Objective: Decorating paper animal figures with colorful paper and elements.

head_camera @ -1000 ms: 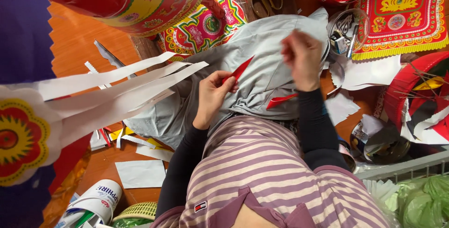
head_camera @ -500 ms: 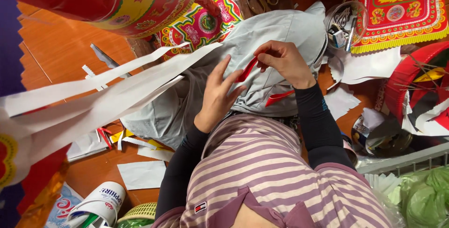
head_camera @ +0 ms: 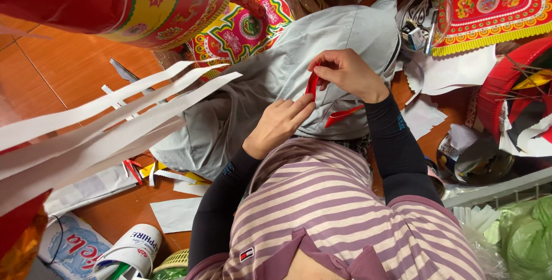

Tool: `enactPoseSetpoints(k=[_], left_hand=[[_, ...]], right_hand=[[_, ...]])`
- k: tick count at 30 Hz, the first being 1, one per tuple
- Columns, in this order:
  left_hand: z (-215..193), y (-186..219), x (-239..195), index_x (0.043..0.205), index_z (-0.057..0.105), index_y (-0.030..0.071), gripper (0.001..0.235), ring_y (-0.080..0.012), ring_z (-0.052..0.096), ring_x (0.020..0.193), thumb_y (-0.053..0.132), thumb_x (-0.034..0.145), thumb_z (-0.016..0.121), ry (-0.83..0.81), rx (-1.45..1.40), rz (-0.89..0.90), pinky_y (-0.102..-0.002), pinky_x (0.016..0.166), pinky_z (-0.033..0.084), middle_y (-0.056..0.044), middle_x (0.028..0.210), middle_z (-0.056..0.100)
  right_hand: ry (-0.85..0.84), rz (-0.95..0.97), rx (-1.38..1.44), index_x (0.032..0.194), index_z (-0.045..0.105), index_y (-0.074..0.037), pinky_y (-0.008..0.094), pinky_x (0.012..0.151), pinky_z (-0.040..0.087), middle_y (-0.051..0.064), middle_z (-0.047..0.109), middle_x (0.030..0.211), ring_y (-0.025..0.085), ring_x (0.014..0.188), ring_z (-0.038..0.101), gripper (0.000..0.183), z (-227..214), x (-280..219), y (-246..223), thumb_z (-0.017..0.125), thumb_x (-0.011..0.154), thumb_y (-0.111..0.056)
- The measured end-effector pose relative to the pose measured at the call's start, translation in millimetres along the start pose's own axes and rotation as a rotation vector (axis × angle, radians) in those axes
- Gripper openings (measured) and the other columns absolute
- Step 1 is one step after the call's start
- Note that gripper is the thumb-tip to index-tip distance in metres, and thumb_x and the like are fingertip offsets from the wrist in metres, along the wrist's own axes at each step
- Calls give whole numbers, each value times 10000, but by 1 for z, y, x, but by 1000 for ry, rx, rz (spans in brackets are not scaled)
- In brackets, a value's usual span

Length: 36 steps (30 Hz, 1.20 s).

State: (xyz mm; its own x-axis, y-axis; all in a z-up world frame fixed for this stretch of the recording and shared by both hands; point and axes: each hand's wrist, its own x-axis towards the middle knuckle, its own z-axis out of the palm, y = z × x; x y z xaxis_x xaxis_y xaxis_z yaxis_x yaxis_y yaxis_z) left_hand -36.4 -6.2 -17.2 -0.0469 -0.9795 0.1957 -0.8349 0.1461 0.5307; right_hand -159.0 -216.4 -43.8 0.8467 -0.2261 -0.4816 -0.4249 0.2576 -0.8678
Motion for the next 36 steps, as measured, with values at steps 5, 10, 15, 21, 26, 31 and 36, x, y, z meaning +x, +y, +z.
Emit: enactPoseSetpoints(k=[5,10,15,21,26,31,36], left_hand=[[9,1,3,1270,620,47,406,-170,605,813,71,865,621,-34,38,32,-333,722,489,-67,1275,637],[15,0,3,1243,595,63,319,-194,618,826,128,936,651,-31,17,-50,-351,725,493,-49,1030,614],[21,-1,0,1266,612,74,355,-195,614,820,111,915,651,-86,-3,-35,-353,734,494,-32,965,613],[4,10,13,1280,619,84,410,-208,612,1004,76,870,623,15,24,28,-355,866,462,-15,1028,632],[8,9,15,1259,595,63,393,-236,607,1162,87,867,610,9,-27,102,-377,1028,440,-39,1068,625],[21,4,14,1251,646,64,371,-210,593,990,66,881,615,-185,-64,55,-384,889,454,-35,962,601],[41,-8,11,1209,634,66,324,-227,594,1008,86,886,615,-153,-158,54,-366,859,468,-47,1000,602]], right_hand=[[4,-4,-36,1082,703,34,261,676,560,49,733,838,95,707,669,185,2,0,-3,605,1008,-104],[-12,4,-96,1172,701,31,265,641,560,52,729,834,99,678,671,236,0,-2,-5,610,994,-94],[-16,7,-121,1184,706,31,267,636,562,62,733,835,104,673,673,243,0,-2,-1,617,996,-93],[5,-2,-145,1178,717,22,260,643,568,65,745,833,103,676,693,249,-4,-1,-5,606,985,-88],[3,-8,-158,1162,719,24,256,643,565,63,746,826,97,678,700,248,-1,-5,-4,593,981,-89],[5,-26,-183,1248,669,-17,261,661,553,69,743,889,114,715,691,297,0,-15,-2,610,980,-130],[216,-172,-546,1236,693,-15,321,741,554,137,728,1031,221,856,710,307,-21,-66,16,682,986,-193]])
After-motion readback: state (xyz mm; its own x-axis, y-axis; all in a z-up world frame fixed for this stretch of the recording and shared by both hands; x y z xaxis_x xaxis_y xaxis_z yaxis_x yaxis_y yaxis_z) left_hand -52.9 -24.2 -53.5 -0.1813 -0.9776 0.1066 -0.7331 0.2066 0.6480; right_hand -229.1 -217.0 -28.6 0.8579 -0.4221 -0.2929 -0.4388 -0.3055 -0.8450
